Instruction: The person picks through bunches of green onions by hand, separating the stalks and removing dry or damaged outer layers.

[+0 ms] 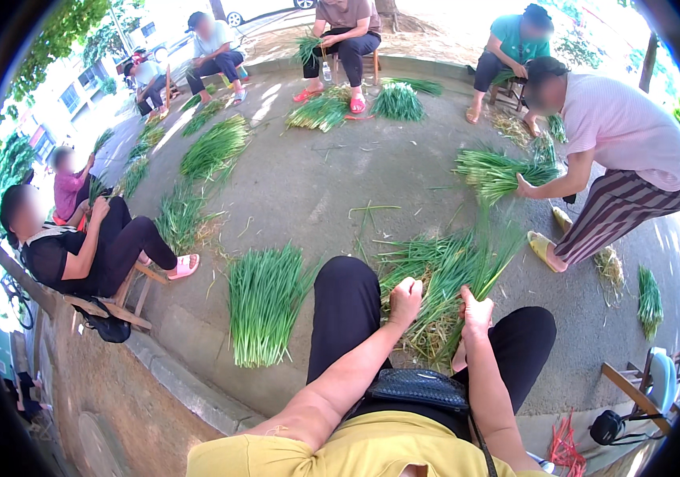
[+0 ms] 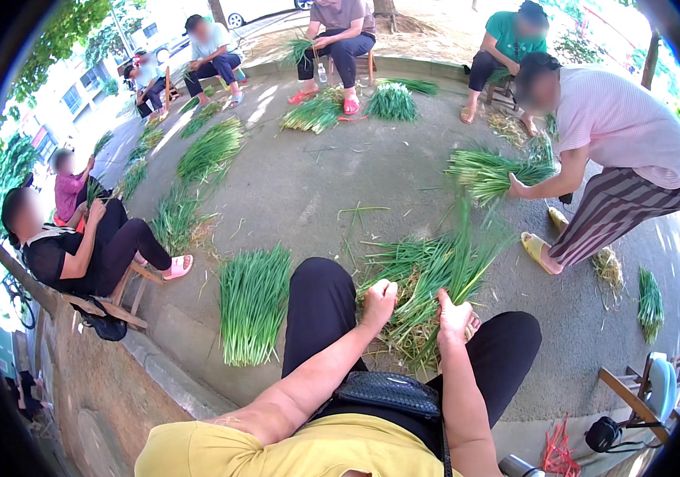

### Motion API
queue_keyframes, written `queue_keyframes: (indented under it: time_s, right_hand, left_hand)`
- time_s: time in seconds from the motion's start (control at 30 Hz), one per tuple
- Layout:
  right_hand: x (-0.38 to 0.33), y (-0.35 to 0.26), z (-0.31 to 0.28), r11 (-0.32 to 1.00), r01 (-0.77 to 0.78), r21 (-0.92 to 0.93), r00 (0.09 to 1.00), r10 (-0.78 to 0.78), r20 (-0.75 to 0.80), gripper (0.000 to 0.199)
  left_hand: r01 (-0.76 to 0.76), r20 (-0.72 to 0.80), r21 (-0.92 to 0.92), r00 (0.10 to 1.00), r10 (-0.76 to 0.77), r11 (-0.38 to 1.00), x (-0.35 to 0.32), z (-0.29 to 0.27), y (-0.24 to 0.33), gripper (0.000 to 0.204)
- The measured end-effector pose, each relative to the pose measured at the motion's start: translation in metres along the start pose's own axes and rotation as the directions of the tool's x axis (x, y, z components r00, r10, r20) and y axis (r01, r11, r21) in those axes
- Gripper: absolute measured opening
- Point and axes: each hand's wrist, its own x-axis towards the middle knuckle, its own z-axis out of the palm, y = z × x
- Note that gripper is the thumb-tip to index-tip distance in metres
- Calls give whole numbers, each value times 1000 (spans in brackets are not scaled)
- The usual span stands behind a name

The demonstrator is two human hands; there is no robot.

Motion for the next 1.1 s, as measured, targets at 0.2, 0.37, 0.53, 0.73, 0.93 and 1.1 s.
queue_keyframes:
  time_s: [0.2,0.37,0.53,0.73,0.93,1.1]
  right_hand:
    - [2,-2,-3,1000,16,25,1000,-17,21,16]
    - [2,-1,-1,999,-24,28,997,21,78,16]
    - [1,-2,2,998,-16,54,996,11,89,17]
    - [1,1,4,999,21,37,997,-24,74,21]
    - [5,-3,3,998,-48,-38,999,48,-4,26]
    - [5,-3,-3,980,-85,178,993,68,100,25]
  left_hand:
    - [35,86,148,995,-48,988,-5,-2,-8,18]
    - [212,221,-40,955,-198,977,-5,9,-16,36]
    - [373,159,-350,928,-338,860,5,2,-23,31]
    - [532,170,-417,842,-511,737,4,-7,-10,37]
    - [391,277,-300,908,-313,870,3,-11,-3,18]
    - [385,318,-433,911,-262,815,-2,-6,21,35]
